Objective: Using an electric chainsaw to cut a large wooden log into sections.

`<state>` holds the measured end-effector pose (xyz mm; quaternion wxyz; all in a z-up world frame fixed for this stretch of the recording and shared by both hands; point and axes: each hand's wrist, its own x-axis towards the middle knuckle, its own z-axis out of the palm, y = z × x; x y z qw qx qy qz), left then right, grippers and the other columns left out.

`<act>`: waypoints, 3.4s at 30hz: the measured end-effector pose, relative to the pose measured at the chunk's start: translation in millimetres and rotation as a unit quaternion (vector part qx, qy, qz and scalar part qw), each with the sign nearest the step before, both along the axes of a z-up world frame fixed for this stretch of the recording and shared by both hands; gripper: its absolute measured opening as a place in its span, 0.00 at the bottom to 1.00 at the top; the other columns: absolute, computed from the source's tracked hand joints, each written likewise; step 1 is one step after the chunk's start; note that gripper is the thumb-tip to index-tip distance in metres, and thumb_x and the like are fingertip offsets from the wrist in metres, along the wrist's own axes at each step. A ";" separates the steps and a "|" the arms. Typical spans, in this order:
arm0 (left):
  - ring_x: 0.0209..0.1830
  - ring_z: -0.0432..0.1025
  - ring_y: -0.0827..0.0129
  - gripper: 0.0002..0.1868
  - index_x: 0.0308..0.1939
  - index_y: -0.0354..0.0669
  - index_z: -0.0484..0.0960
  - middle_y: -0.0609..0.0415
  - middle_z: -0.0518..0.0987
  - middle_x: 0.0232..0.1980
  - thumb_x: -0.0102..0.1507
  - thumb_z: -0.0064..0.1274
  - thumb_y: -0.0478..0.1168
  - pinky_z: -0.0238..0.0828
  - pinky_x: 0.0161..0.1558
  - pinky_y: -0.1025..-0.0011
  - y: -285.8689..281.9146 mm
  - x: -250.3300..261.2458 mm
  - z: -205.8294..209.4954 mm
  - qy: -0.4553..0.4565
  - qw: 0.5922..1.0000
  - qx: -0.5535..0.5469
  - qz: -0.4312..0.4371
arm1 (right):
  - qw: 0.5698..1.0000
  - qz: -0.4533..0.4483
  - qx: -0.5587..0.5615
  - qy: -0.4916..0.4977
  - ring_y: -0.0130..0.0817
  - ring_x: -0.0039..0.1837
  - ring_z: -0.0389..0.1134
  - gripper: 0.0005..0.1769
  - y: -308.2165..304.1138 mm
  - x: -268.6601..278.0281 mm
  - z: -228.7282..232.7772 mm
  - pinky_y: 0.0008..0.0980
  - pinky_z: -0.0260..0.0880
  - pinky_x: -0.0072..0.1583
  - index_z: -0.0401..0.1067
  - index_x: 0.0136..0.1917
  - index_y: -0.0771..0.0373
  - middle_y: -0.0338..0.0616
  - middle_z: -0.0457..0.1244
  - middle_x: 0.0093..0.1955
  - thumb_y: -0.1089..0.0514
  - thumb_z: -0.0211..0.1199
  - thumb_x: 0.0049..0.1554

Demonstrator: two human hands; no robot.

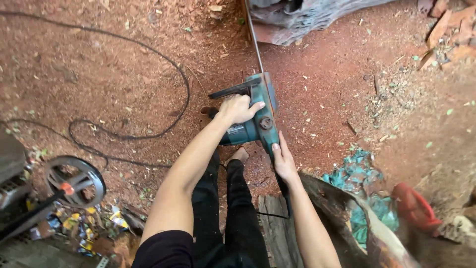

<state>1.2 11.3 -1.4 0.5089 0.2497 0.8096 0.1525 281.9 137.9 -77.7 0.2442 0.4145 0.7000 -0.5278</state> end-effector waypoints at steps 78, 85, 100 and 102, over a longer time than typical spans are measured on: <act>0.55 0.78 0.47 0.39 0.47 0.38 0.84 0.38 0.84 0.48 0.64 0.34 0.69 0.74 0.54 0.51 -23.9 44.9 -25.1 -0.033 0.997 0.060 0.045 | 0.997 -0.069 0.017 0.017 0.50 0.29 0.70 0.29 -33.4 11.7 66.3 0.41 0.73 0.27 0.57 0.80 0.51 0.65 0.64 0.36 0.44 0.42 0.69; 0.43 0.79 0.41 0.41 0.38 0.36 0.83 0.41 0.83 0.41 0.64 0.33 0.72 0.75 0.42 0.45 -35.4 102.8 -34.8 -0.074 0.993 0.010 0.088 | 0.997 0.064 -0.016 -0.047 0.34 0.86 0.36 0.41 -12.3 85.4 46.8 0.38 0.37 0.80 0.39 0.85 0.52 0.41 0.37 0.87 0.39 0.43 0.63; 0.55 0.78 0.45 0.39 0.45 0.35 0.85 0.37 0.84 0.49 0.63 0.33 0.67 0.74 0.55 0.51 -40.3 59.8 -24.9 -0.094 0.990 0.094 0.049 | 0.998 -0.057 0.034 -0.008 0.51 0.31 0.70 0.31 -49.8 14.2 99.4 0.46 0.76 0.29 0.51 0.83 0.50 0.67 0.63 0.41 0.48 0.44 0.68; 0.54 0.78 0.47 0.39 0.44 0.36 0.85 0.38 0.84 0.47 0.63 0.33 0.68 0.74 0.54 0.51 -42.8 43.7 -23.1 -0.094 0.989 0.106 0.038 | 0.998 -0.056 0.033 -0.003 0.51 0.30 0.69 0.32 -48.3 17.9 83.9 0.45 0.76 0.28 0.49 0.83 0.51 0.67 0.63 0.39 0.48 0.43 0.68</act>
